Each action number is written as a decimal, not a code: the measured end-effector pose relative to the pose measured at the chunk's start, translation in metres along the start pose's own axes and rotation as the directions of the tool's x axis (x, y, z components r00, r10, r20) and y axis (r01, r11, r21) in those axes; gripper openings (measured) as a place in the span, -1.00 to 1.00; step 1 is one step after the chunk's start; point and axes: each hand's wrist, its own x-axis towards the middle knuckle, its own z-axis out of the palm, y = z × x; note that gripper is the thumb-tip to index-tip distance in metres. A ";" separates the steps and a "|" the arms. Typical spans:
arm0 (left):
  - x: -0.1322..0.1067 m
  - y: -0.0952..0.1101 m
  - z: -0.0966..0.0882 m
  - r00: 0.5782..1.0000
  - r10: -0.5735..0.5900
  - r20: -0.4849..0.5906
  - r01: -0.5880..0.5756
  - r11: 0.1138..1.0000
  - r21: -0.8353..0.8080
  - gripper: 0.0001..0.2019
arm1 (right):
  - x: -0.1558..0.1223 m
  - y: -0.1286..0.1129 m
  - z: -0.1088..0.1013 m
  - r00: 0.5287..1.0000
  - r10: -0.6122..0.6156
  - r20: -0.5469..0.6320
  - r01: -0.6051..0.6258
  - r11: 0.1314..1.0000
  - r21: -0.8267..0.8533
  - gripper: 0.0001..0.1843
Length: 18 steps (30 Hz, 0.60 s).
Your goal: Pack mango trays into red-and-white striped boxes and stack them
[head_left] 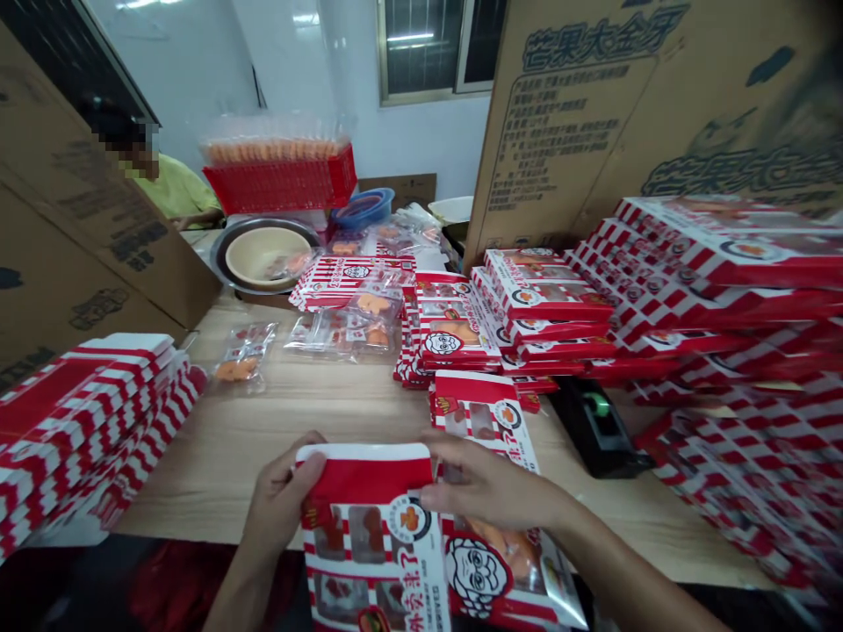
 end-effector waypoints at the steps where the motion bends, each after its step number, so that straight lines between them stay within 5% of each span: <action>1: 0.001 0.011 0.003 0.997 -0.028 -0.077 0.024 0.999 -0.043 -0.70 | -0.008 -0.001 0.004 0.997 0.015 -0.074 -0.011 0.998 0.065 -0.52; 4: 0.017 0.046 0.028 0.976 0.016 -0.217 -0.048 0.989 -0.140 -0.71 | -0.031 -0.013 0.012 0.976 0.053 -0.213 -0.005 0.975 0.221 -0.03; 6: 0.035 0.064 0.056 0.976 0.104 -0.189 -0.134 0.979 -0.154 -0.72 | -0.044 -0.022 0.015 0.929 0.069 -0.363 0.009 0.978 0.208 0.03; 8: 0.050 0.068 0.087 0.976 0.204 -0.073 -0.210 0.974 -0.085 -0.73 | -0.054 -0.022 0.014 0.823 0.116 -0.556 -0.051 0.990 0.130 -0.09; 11: 0.052 0.043 0.125 0.944 0.273 0.184 -0.299 0.945 0.132 -0.53 | -0.069 0.007 0.010 0.634 0.181 -0.752 -0.250 0.968 0.022 -0.22; 13: 0.036 0.012 0.138 0.915 0.235 0.326 -0.338 0.889 0.308 -0.28 | -0.082 0.040 0.008 0.550 0.210 -0.808 -0.331 0.944 0.021 -0.18; 18: -0.015 -0.039 0.135 0.910 0.032 0.414 -0.271 0.800 0.535 -0.28 | -0.109 0.103 0.013 0.464 0.453 -0.761 -0.141 0.886 0.442 -0.33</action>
